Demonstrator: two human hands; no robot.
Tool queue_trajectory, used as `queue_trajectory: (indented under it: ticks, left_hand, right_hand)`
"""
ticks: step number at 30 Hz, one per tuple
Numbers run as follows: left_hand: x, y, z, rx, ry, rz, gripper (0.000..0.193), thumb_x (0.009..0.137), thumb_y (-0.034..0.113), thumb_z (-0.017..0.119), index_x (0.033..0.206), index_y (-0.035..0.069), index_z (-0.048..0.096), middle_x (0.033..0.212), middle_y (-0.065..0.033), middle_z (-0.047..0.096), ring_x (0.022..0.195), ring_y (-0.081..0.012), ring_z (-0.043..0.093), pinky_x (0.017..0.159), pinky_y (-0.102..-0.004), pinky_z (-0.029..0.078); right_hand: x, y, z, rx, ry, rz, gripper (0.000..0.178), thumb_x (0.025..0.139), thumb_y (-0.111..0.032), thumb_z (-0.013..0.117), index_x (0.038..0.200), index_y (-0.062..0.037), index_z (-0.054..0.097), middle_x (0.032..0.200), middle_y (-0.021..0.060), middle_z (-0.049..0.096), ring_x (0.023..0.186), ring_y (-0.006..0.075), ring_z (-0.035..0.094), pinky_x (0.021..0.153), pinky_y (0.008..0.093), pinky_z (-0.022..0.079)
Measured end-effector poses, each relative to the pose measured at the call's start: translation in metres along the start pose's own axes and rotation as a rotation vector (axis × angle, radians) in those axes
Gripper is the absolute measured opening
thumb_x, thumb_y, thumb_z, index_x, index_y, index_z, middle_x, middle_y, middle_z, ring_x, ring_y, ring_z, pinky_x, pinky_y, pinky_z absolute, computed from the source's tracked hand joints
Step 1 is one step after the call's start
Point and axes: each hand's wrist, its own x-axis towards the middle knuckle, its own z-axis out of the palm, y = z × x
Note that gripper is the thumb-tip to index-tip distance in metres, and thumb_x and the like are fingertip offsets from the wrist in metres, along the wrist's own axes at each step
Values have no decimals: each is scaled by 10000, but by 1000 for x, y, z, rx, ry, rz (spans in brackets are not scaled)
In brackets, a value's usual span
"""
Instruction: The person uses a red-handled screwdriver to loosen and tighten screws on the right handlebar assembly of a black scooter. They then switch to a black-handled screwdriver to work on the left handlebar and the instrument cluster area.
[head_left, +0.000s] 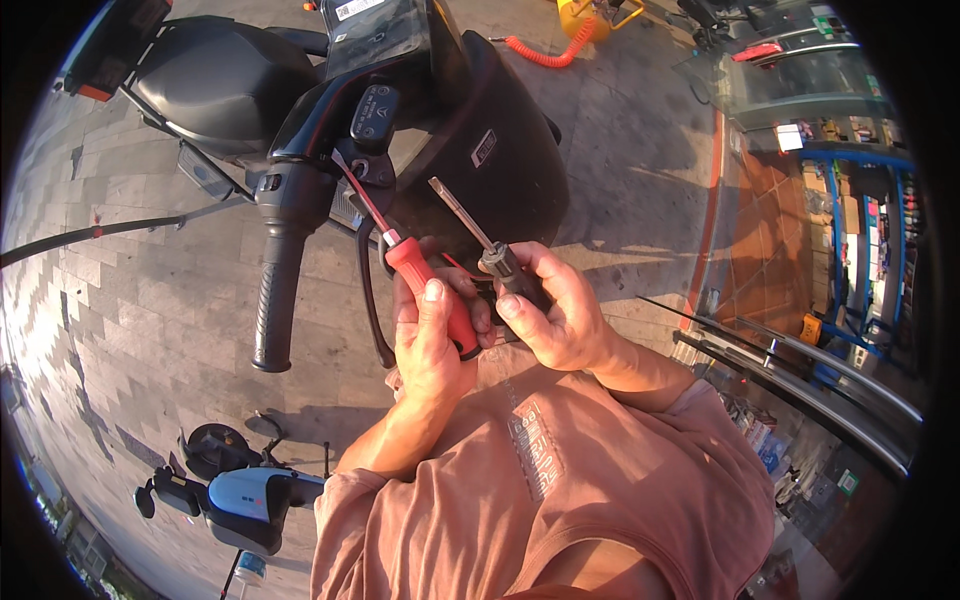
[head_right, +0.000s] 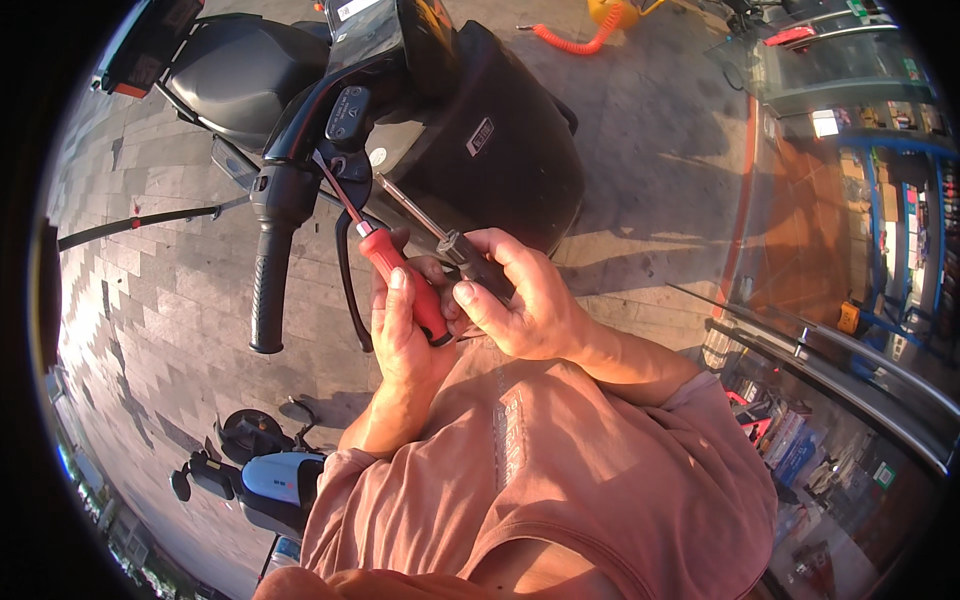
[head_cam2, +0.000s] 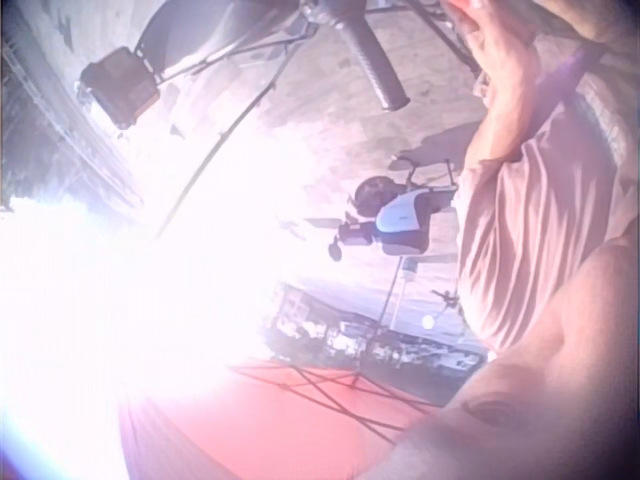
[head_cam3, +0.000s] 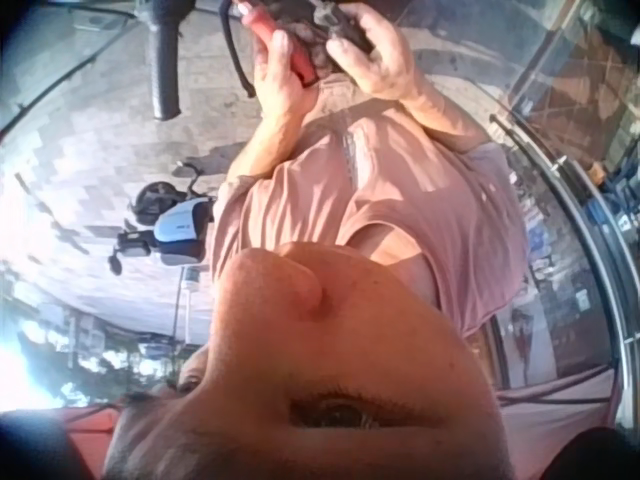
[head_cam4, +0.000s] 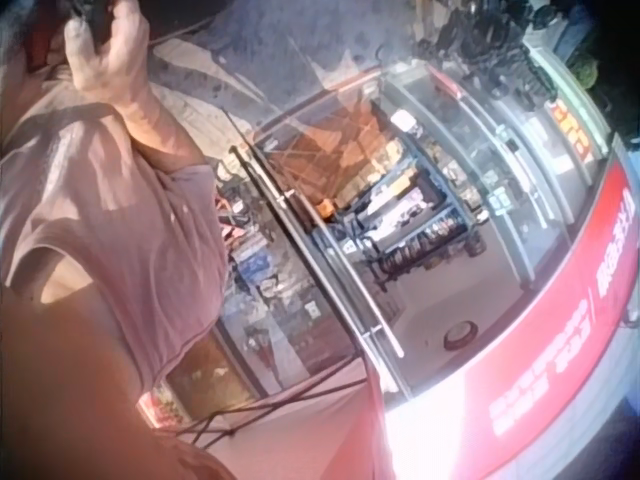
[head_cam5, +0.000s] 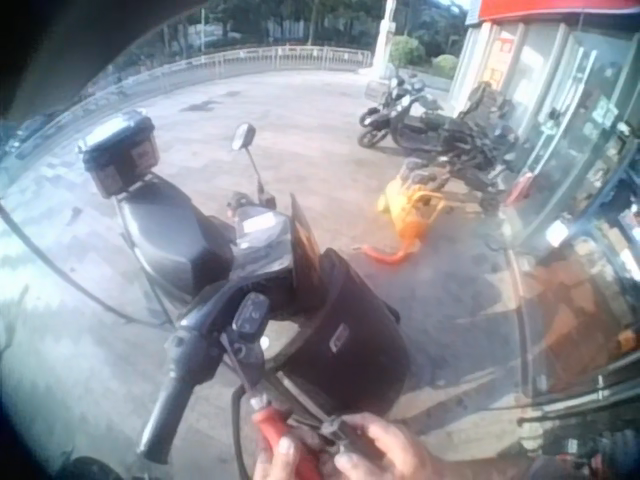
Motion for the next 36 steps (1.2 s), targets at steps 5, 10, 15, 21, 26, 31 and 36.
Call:
queue_trajectory:
  ticks: [5,10,15,21,26,31,36]
  left_hand:
    - [3,-3,-3,185,105,14,498,1001,226,573,1403,51,336,919,-55,558,630,-137,565,494,-266,487]
    - [7,-9,-9,187,70,75,425,1000,213,561,1352,53,384,907,-53,553,605,-130,541,462,-248,444]
    - [11,-10,-10,300,74,148,451,990,228,583,1330,9,382,876,-51,549,533,-100,526,437,-231,452]
    - [11,-10,-14,302,68,165,424,998,178,553,1346,9,379,1090,-99,577,770,-111,577,642,-234,496]
    - [15,-15,-23,255,-21,263,549,938,268,664,1361,41,398,1263,-64,523,1138,-143,547,955,-286,468]
    - [17,-11,-31,486,-51,232,676,880,279,730,1382,40,346,1048,-55,579,731,-65,587,644,-163,483]
    - [19,-16,-25,325,32,160,669,871,240,716,1393,46,345,1122,-62,550,916,-98,584,793,-219,493]
  right_hand:
    - [7,-4,-4,-168,34,-110,436,915,-88,565,1313,73,491,970,74,626,832,116,581,768,265,496]
    - [19,-11,-4,-207,21,-172,515,882,0,530,1384,65,434,1062,124,612,893,143,603,830,305,509]
    - [33,-20,4,-146,-78,-84,633,890,-62,504,1488,27,316,995,85,598,893,131,566,855,290,477]
    - [48,-33,19,-33,-134,79,577,949,-6,413,1508,-7,273,1000,69,607,639,51,478,581,210,427]
    - [57,-41,40,257,-90,243,550,980,-50,387,1509,0,249,1058,119,618,546,69,469,496,234,418]
    - [61,-44,58,491,-19,322,543,980,-77,374,1502,0,247,1011,116,580,522,93,467,456,251,419]
    - [63,-43,66,521,-9,295,548,981,-84,371,1508,-11,238,1037,119,550,558,92,472,462,250,427]
